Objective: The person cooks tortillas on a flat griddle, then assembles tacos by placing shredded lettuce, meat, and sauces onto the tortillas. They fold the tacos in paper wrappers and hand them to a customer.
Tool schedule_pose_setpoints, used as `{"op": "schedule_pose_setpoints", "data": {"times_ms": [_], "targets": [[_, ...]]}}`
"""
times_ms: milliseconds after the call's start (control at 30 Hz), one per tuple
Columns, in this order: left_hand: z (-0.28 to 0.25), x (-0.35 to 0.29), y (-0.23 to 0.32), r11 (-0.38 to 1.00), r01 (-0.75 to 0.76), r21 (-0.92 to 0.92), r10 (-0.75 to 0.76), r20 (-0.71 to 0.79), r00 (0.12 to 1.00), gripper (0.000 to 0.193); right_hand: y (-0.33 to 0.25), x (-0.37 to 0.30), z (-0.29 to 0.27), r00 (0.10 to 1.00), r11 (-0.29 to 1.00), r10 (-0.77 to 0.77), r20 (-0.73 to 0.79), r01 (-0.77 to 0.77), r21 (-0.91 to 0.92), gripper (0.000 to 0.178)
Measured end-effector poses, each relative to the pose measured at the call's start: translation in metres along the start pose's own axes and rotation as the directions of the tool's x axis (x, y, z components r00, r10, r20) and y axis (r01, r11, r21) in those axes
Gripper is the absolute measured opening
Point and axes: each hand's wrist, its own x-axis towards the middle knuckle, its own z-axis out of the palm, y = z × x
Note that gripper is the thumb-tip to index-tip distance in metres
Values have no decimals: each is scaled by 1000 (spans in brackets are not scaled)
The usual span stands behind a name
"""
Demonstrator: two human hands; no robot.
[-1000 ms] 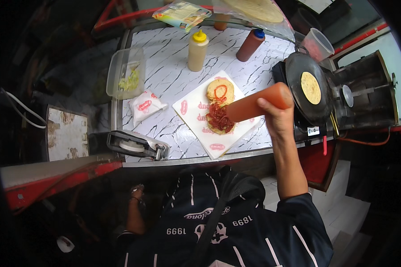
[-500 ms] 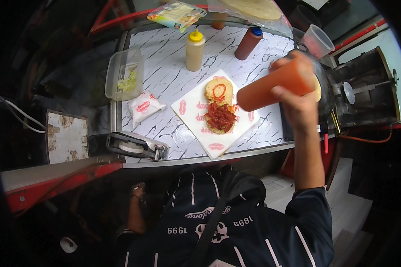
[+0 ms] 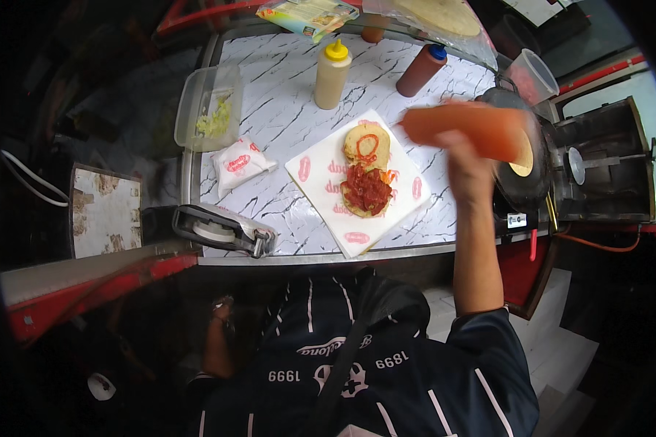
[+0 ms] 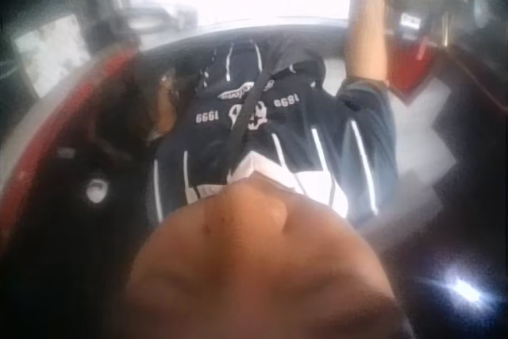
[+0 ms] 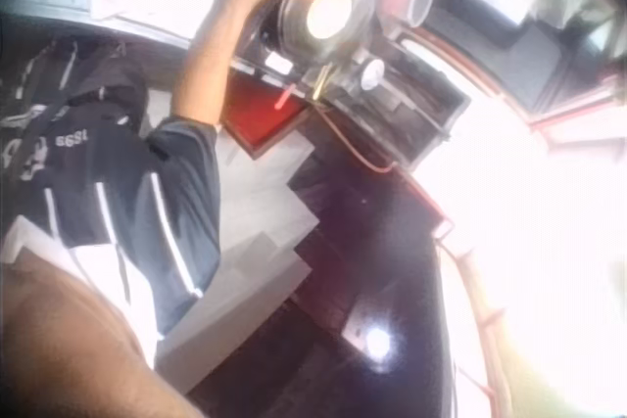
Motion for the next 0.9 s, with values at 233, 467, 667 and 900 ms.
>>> {"op": "schedule_pose_setpoints", "data": {"times_ms": [233,467,667,900], "targets": [[-3,-20,1,975,125,-183,-132,-24,991,61,59,3,-5,945,931,322,-64,-304,203,51],[-11,-18,-15,754,-213,621,159,141,977,63,59,6,-11,927,922,358,-111,-332,198,55],[-3,-9,-5,601,-235,764,123,202,972,60,50,13,-17,936,933,330,-126,-302,197,55],[-8,-4,-4,876,-173,450,119,147,982,65,47,13,-3,945,932,319,-74,-299,206,61]]}}
